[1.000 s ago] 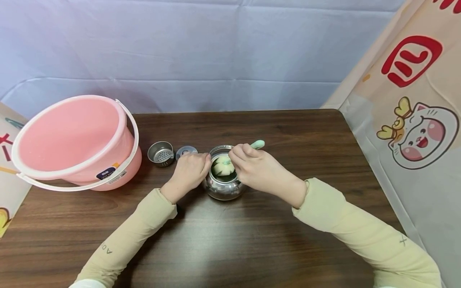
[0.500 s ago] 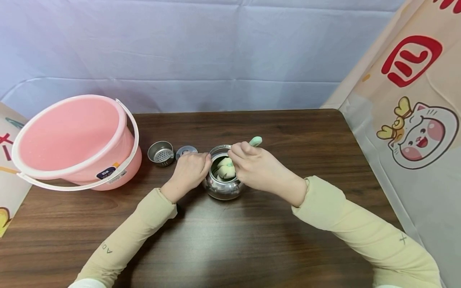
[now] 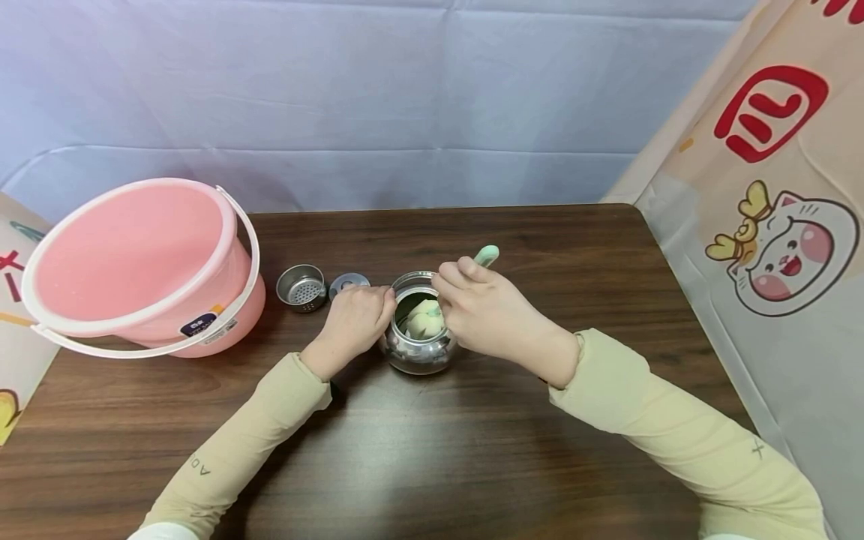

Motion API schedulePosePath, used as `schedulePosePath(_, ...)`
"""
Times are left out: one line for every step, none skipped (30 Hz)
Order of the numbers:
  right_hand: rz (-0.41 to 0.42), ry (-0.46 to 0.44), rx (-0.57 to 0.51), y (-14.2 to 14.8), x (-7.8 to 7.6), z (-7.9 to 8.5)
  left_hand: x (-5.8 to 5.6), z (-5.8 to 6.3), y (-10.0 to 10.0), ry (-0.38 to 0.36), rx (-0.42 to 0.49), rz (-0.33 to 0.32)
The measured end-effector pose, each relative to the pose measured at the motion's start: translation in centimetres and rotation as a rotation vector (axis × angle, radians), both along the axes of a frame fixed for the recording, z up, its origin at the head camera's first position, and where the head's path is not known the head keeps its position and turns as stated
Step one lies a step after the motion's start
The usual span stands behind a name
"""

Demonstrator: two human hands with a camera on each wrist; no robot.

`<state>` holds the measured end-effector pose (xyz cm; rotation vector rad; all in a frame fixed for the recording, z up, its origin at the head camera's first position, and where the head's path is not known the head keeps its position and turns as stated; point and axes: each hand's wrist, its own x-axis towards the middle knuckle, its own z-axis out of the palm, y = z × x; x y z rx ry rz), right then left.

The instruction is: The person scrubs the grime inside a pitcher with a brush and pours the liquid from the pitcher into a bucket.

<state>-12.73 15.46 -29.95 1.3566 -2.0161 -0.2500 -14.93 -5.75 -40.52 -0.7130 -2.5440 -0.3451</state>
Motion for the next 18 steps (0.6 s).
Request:
schedulePosePath(0.002,-0.025,-0.01,0.1,-0.1,0.04,0.0,0.0,0.0,-0.002,0.001,0.001)
schedulePosePath(0.001,-0.05,-0.017,0.21,-0.21,0.08,0.0,0.0,0.01,-0.003,0.0,0.002)
schedulePosePath(-0.002,-0.073,-0.022,0.33,-0.31,0.14,0.0,0.0,0.02,-0.006,-0.001,0.003)
schedulePosePath(-0.006,-0.094,-0.023,0.45,-0.42,0.18,0.01,0.01,0.03,-0.008,-0.002,0.003)
schedulePosePath(-0.011,-0.111,-0.025,0.57,-0.5,0.22,0.0,0.01,0.05,-0.011,-0.003,0.004)
schedulePosePath(-0.018,-0.122,-0.021,0.66,-0.58,0.24,0.0,0.02,0.07,-0.013,-0.002,0.004)
schedulePosePath(-0.024,-0.127,-0.017,0.71,-0.63,0.26,0.0,0.05,0.09,-0.015,-0.002,0.004)
schedulePosePath(-0.028,-0.131,-0.015,0.75,-0.66,0.26,0.0,0.04,0.11,-0.015,-0.002,0.004)
schedulePosePath(-0.03,-0.132,-0.014,0.76,-0.68,0.27,0.0,0.05,0.12,-0.014,-0.001,0.004)
schedulePosePath(-0.031,-0.134,-0.015,0.77,-0.7,0.25,0.01,0.06,0.14,-0.014,-0.002,0.004)
schedulePosePath(-0.033,-0.136,-0.017,0.76,-0.7,0.24,0.02,0.06,0.15,-0.014,-0.002,0.005)
schedulePosePath(-0.036,-0.14,-0.019,0.77,-0.71,0.23,0.03,0.08,0.16,-0.015,-0.004,0.006)
schedulePosePath(-0.039,-0.145,-0.021,0.78,-0.71,0.22,0.04,0.1,0.16,-0.016,-0.008,0.008)
schedulePosePath(-0.042,-0.151,-0.024,0.8,-0.7,0.21,0.04,0.11,0.16,-0.017,-0.011,0.01)
schedulePosePath(-0.047,-0.159,-0.024,0.81,-0.7,0.22,0.05,0.14,0.16,-0.02,-0.015,0.012)
schedulePosePath(-0.051,-0.167,-0.026,0.83,-0.69,0.21,0.05,0.17,0.16,-0.023,-0.018,0.013)
schedulePosePath(-0.055,-0.175,-0.028,0.85,-0.68,0.2,0.05,0.19,0.15,-0.024,-0.019,0.013)
schedulePosePath(-0.058,-0.184,-0.031,0.87,-0.67,0.19,0.05,0.21,0.15,-0.025,-0.019,0.013)
